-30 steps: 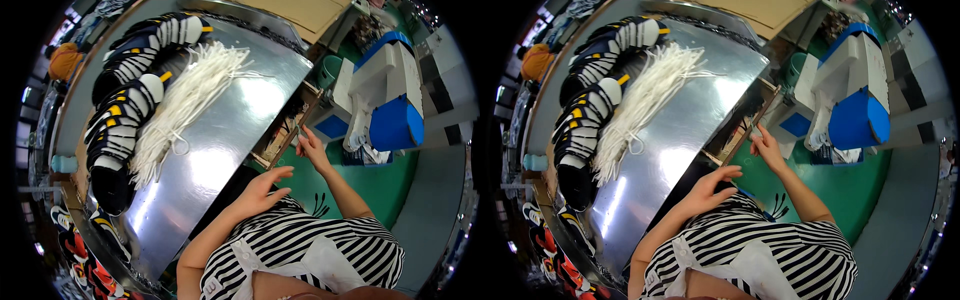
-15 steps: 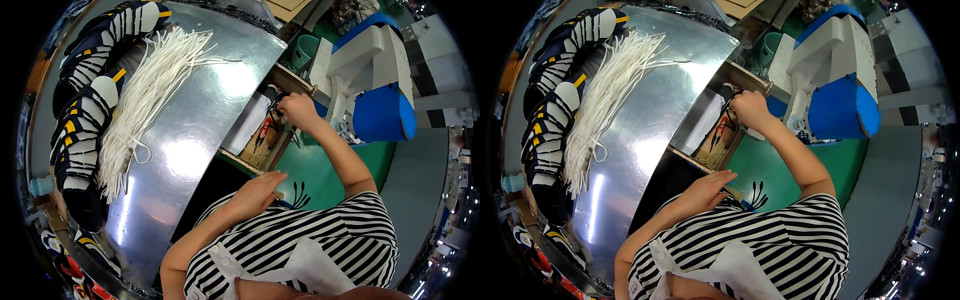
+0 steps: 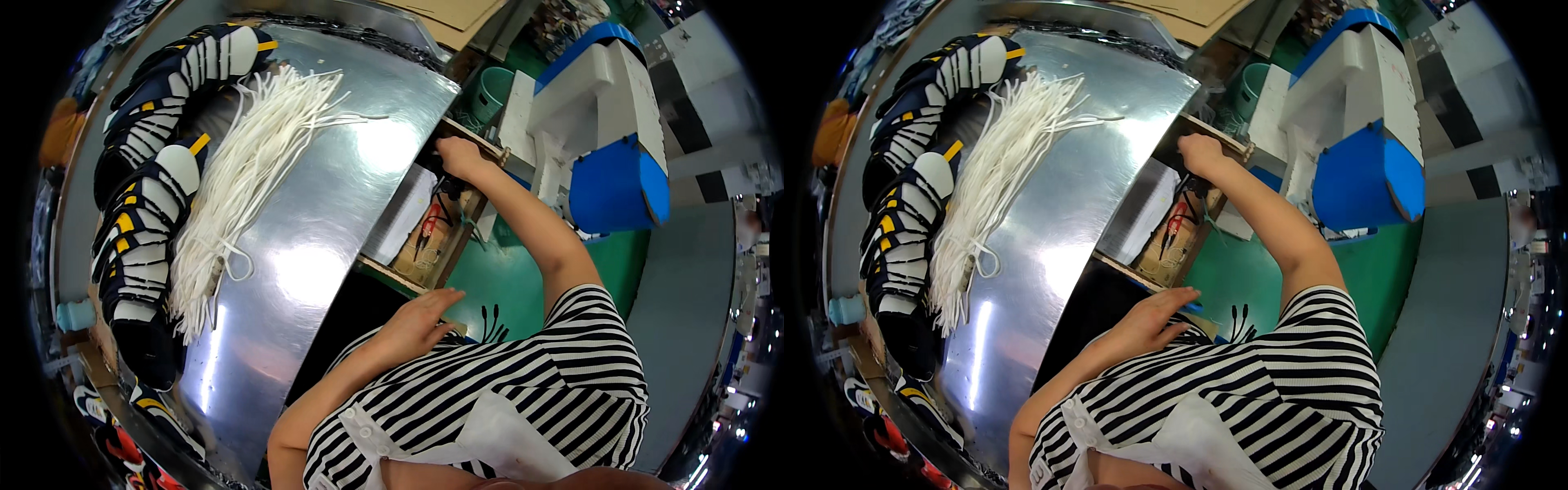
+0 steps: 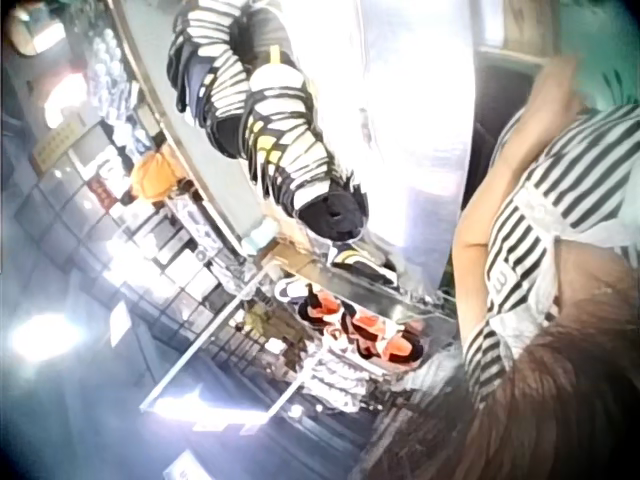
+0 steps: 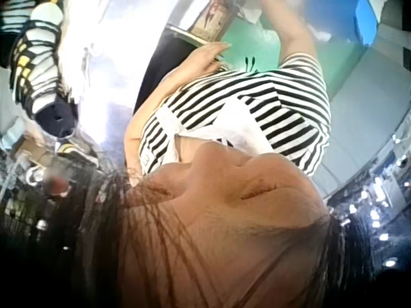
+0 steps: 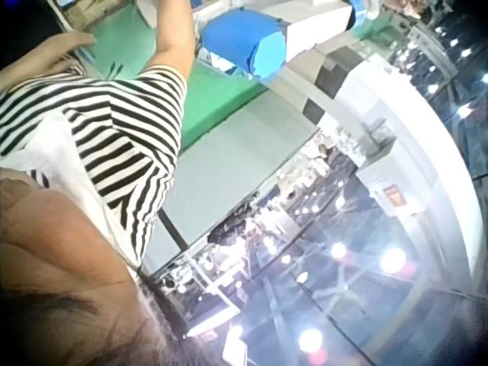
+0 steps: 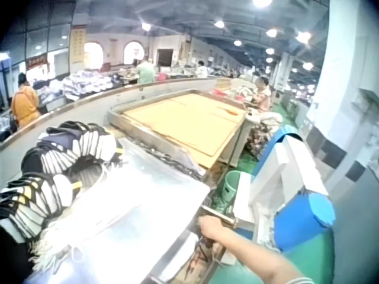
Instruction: The person laces a shoe on a metal work surface, inserting a white lace through the eyelets and pulling it through to even the length. They then move a stack of shoe uppers, tear a small piece of white tape from a roll, cut it using scissors, and apply it to a shoe upper.
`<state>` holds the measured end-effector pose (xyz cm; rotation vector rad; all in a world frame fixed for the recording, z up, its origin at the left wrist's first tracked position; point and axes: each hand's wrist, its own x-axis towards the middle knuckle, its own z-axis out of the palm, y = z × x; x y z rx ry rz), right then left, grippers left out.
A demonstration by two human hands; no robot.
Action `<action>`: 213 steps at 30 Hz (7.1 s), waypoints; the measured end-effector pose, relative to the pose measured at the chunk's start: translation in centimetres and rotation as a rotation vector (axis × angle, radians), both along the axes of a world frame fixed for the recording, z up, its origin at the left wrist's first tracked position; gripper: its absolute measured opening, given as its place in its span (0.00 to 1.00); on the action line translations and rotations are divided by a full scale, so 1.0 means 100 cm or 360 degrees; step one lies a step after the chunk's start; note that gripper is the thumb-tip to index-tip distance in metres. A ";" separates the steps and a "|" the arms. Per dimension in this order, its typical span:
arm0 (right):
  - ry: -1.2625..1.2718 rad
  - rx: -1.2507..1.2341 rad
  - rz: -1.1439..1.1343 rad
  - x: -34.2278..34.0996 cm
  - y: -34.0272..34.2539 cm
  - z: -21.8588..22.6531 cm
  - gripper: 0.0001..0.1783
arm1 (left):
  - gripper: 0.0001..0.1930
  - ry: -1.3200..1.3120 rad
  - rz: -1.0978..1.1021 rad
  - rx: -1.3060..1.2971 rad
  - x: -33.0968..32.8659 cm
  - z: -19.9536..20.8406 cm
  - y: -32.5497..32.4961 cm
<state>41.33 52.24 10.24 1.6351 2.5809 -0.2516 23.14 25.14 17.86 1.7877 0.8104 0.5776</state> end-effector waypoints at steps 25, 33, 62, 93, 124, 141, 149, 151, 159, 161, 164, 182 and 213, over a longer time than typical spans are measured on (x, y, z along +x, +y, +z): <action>0.1957 -0.1121 0.0923 -0.106 -0.193 0.166 0.21 | 0.38 -0.0482 0.1575 0.0353 -0.096 0.084 -0.046; 0.2110 -0.1726 0.0763 -0.154 -0.230 0.183 0.22 | 0.30 -0.1475 0.1816 -0.0466 -0.123 0.091 -0.083; 0.1832 -0.1882 0.0500 -0.206 -0.254 0.175 0.14 | 0.42 -0.0326 0.2125 0.0238 -0.151 0.076 -0.125; 0.1484 -0.0252 0.1561 -0.238 -0.263 0.175 0.13 | 0.42 -0.0854 0.2242 -0.0101 -0.160 0.084 -0.147; 0.1690 -0.2825 0.0038 -0.218 -0.246 0.165 0.05 | 0.34 -0.0952 0.1812 -0.0104 -0.151 0.068 -0.165; 0.1589 -0.2282 0.0579 -0.232 -0.251 0.181 0.09 | 0.15 -0.0940 0.1592 0.0072 -0.168 0.059 -0.176; 0.1541 -0.2137 0.0802 -0.227 -0.246 0.179 0.08 | 0.16 -0.0932 0.1559 -0.0055 -0.166 0.067 -0.170; 0.1526 -0.2113 0.0845 -0.227 -0.245 0.181 0.08 | 0.16 -0.0927 0.1539 -0.0063 -0.166 0.069 -0.170; 0.1432 -0.1634 0.1335 -0.226 -0.239 0.183 0.07 | 0.16 -0.1091 0.1435 -0.0180 -0.167 0.067 -0.169; 0.1471 -0.1303 0.1600 -0.227 -0.237 0.185 0.08 | 0.16 -0.1118 0.1454 -0.0244 -0.165 0.070 -0.169; 0.1519 -0.0843 0.1859 -0.226 -0.236 0.176 0.11 | 0.17 -0.1107 0.1461 -0.0295 -0.163 0.071 -0.168; 0.1482 -0.0323 0.1726 -0.219 -0.249 0.179 0.23 | 0.22 -0.1115 0.1551 -0.0016 -0.157 0.069 -0.156; 0.1979 -0.0918 0.1146 -0.220 -0.258 0.152 0.07 | 0.23 -0.2122 0.1654 -0.0309 -0.156 0.098 -0.133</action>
